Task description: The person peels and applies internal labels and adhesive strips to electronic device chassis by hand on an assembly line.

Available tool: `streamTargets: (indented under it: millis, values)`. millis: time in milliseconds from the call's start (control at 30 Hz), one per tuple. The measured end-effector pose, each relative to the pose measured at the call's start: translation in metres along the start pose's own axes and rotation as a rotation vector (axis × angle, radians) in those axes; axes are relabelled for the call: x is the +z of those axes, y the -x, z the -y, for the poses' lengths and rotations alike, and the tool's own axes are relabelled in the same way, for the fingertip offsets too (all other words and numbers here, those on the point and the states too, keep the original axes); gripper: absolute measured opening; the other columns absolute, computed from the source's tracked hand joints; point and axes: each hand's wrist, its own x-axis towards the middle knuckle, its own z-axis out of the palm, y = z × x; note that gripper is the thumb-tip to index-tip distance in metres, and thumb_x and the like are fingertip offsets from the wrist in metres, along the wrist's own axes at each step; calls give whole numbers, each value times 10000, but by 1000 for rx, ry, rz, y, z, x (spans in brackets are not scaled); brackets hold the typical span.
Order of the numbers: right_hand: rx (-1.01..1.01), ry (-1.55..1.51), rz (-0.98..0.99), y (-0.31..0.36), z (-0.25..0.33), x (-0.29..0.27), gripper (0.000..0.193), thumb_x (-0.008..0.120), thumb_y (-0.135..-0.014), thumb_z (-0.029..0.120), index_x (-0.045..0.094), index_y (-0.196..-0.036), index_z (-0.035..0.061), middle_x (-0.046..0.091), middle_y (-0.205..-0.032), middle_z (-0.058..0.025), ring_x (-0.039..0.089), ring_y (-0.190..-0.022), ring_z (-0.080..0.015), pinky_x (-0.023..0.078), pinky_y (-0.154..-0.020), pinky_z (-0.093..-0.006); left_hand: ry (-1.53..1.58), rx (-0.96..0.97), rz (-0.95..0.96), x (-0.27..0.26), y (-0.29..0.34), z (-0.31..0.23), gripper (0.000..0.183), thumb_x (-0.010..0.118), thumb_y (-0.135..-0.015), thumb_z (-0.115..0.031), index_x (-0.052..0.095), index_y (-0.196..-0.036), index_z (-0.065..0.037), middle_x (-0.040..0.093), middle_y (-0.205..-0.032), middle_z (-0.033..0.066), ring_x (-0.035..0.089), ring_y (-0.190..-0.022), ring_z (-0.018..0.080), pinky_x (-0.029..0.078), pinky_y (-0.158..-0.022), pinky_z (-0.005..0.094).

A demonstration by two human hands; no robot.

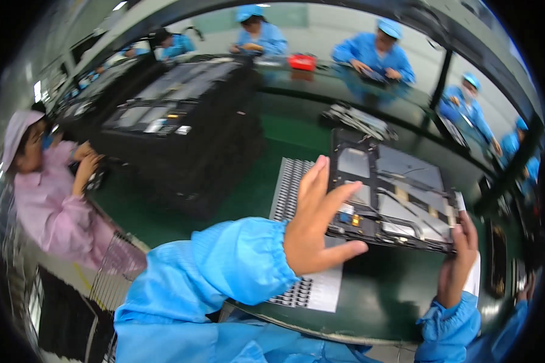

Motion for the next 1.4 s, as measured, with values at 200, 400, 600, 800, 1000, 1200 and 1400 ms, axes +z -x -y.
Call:
streamTargets:
  millis: [200, 400, 600, 800, 1000, 1200, 1400]
  values:
    - [-248, -190, 232, -54, 67, 110, 375, 513, -825, 197, 461, -1124, -22, 504, -1070, -100, 492, -955, -133, 396, -808, -243, 52, -30, -382, -80, -13, -22, 736, 660, -674, -359, 318, -1196, 31, 180, -1276, 311, 318, -1139, 324, 251, -947, 365]
    - [-752, -278, 321, -111, 71, 265, 295, 570, -770, 214, 591, -904, -49, 589, -863, -94, 523, -760, -133, 387, -685, -229, -196, -127, -591, -132, -8, -18, 696, 652, -694, -301, 319, -1212, 26, 178, -1278, 327, 347, -1131, 298, 248, -947, 340]
    - [-238, -512, 458, -121, 22, 406, 185, 593, -760, 137, 600, -799, -44, 609, -761, -76, 536, -670, -103, 413, -621, -211, -696, -343, -701, -139, -5, 11, 633, 609, -726, -349, 349, -1218, -47, 153, -1274, 357, 228, -1172, 431, 185, -962, 434]
    - [-284, -254, 538, -102, 4, 443, 262, 568, -784, 228, 607, -805, -30, 623, -763, -76, 536, -701, -106, 409, -671, -229, -979, -386, -667, -137, 1, 18, 509, 606, -724, -288, 427, -1139, -52, 152, -1289, 333, 159, -1206, 440, 124, -966, 477]
    - [-179, -236, 627, -108, -4, 444, 300, 561, -786, 270, 599, -821, -26, 607, -809, -66, 533, -733, -117, 393, -683, -220, -826, -282, -746, -136, -3, 34, 596, 661, -669, -273, 396, -1154, -48, 107, -1307, 317, 105, -1219, 447, 120, -969, 488]
    - [-24, -363, 693, -96, 2, 443, 278, 598, -763, 260, 582, -833, -9, 573, -790, -31, 515, -733, -96, 380, -657, -211, -903, -218, -809, -138, -4, 41, 665, 693, -632, -237, 366, -1177, -43, 83, -1317, 309, 96, -1224, 448, 140, -966, 489]
    - [-24, -522, 647, -90, 4, 442, 236, 606, -761, 220, 583, -830, -4, 565, -776, -26, 507, -712, -88, 379, -643, -209, -911, -120, -781, -146, -4, 34, 512, 671, -664, -167, 453, -1110, -41, 154, -1302, 317, 152, -1224, 437, 169, -974, 461]
